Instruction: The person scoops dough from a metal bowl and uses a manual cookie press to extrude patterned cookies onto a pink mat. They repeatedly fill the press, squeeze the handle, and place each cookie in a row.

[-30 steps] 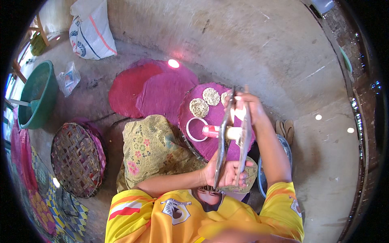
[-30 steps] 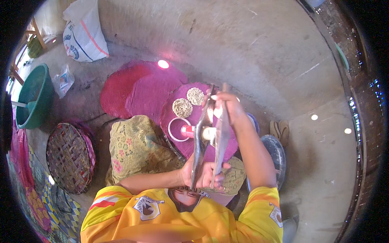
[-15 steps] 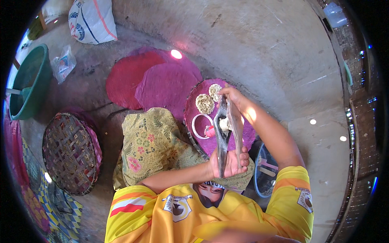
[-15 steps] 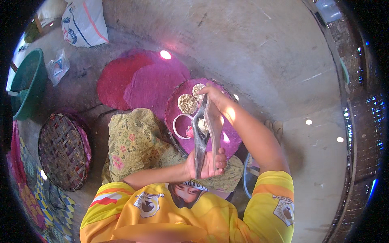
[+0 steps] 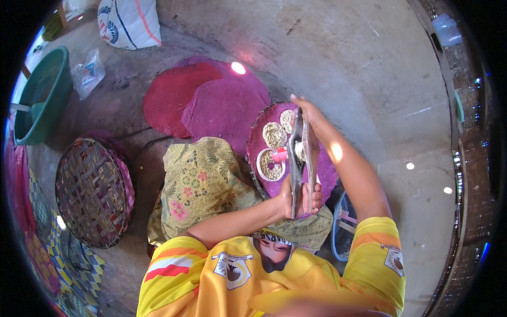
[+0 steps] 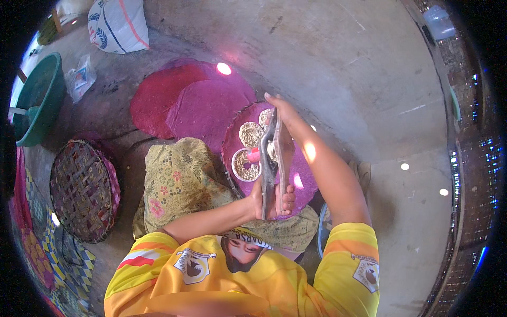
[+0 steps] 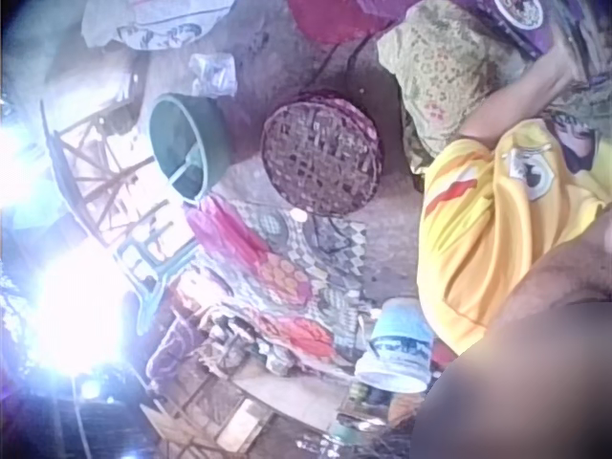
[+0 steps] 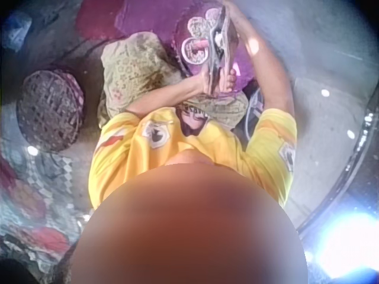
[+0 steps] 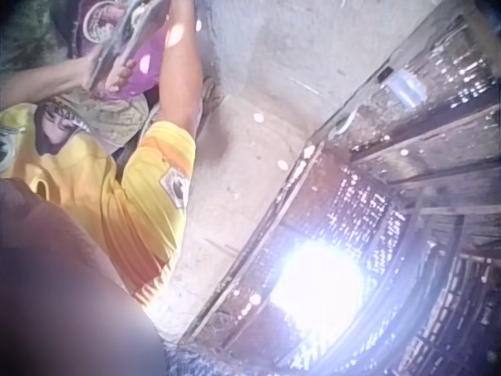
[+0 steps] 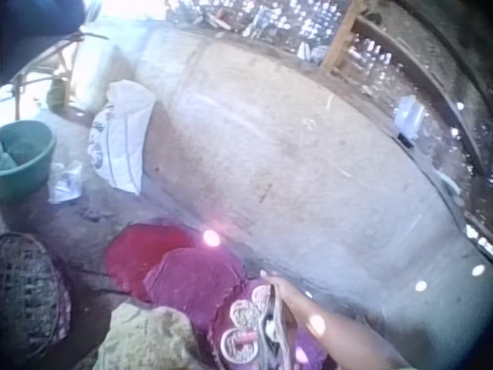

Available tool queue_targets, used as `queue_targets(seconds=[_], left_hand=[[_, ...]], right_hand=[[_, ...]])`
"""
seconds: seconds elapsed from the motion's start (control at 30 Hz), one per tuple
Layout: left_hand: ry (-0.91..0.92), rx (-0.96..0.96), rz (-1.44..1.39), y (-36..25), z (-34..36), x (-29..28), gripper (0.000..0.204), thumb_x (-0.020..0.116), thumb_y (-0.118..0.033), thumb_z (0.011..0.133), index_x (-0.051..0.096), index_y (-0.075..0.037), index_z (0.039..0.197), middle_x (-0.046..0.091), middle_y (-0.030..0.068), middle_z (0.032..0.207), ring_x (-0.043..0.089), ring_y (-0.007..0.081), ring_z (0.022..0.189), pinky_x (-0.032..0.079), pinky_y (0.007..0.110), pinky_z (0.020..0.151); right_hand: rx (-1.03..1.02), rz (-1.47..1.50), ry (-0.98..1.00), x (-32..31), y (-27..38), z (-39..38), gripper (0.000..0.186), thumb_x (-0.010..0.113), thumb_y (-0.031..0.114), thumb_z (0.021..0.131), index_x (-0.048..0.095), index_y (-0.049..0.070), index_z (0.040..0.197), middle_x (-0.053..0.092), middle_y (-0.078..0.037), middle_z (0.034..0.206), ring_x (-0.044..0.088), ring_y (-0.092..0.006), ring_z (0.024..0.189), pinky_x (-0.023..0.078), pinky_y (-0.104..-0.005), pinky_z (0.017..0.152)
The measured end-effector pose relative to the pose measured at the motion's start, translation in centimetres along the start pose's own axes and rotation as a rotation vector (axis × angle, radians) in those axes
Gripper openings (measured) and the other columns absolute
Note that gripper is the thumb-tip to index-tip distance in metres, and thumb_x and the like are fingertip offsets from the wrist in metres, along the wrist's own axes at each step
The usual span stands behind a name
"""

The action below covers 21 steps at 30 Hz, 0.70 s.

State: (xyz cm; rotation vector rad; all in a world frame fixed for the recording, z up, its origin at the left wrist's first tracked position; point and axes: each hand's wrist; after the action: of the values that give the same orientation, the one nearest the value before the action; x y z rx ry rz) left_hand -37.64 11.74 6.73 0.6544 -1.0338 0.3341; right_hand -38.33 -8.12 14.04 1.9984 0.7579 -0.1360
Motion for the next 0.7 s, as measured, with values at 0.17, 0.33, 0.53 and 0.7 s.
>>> queue_targets(seconds=[0.17,0.33,0.53,0.7], left_hand=[[-0.117,-0.059,-0.050,1.3,0.6,-0.1,0.056,0.033,-0.060,0.077,0.051,-0.007,0.077,0.047,0.0075,0.062,0.046,0.0244,0.057,0.038,0.035,0.060],[-0.249,-0.060,-0.090,3.5,-0.3,0.9,0.056,0.031,-0.060,0.076,0.049,-0.008,0.072,0.044,0.0069,0.058,0.043,0.0236,0.053,0.036,0.035,0.056],[-0.410,0.016,0.078,3.0,-0.4,1.6,0.065,0.020,-0.068,0.075,0.048,-0.009,0.068,0.044,0.0055,0.053,0.043,0.0232,0.048,0.036,0.035,0.049],[-0.416,0.040,0.120,4.6,-1.0,1.7,0.068,0.021,-0.071,0.076,0.046,-0.008,0.067,0.041,0.0057,0.052,0.038,0.0216,0.046,0.035,0.035,0.049]], right_hand=[[0.023,0.015,-0.126,-1.1,-1.8,-1.2,0.078,0.060,0.048,0.078,0.032,-0.003,0.129,0.052,-0.006,0.051,0.050,-0.0145,0.042,0.042,-0.0300,0.042],[0.101,0.012,-0.028,-0.6,-2.9,-2.5,0.046,0.061,0.047,0.078,0.057,0.001,0.084,0.051,-0.006,0.051,0.049,-0.0156,0.044,0.043,-0.0296,0.047],[-0.047,0.026,-0.101,0.0,-2.4,-2.4,0.042,0.064,0.045,0.077,0.055,0.007,0.064,0.052,-0.006,0.051,0.051,-0.0159,0.044,0.040,-0.0295,0.046],[-0.023,0.145,0.008,0.3,-2.2,-4.2,0.039,0.060,0.045,0.081,0.051,0.009,0.068,0.053,-0.003,0.054,0.051,-0.0143,0.042,0.044,-0.0280,0.044]])
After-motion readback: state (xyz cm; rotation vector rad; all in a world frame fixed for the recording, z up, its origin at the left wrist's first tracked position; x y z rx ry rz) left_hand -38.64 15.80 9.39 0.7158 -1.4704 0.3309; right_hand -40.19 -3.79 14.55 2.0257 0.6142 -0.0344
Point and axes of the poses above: each hand's wrist, its own z-axis towards the middle knuckle, its own x-axis out of the palm, y = z × x
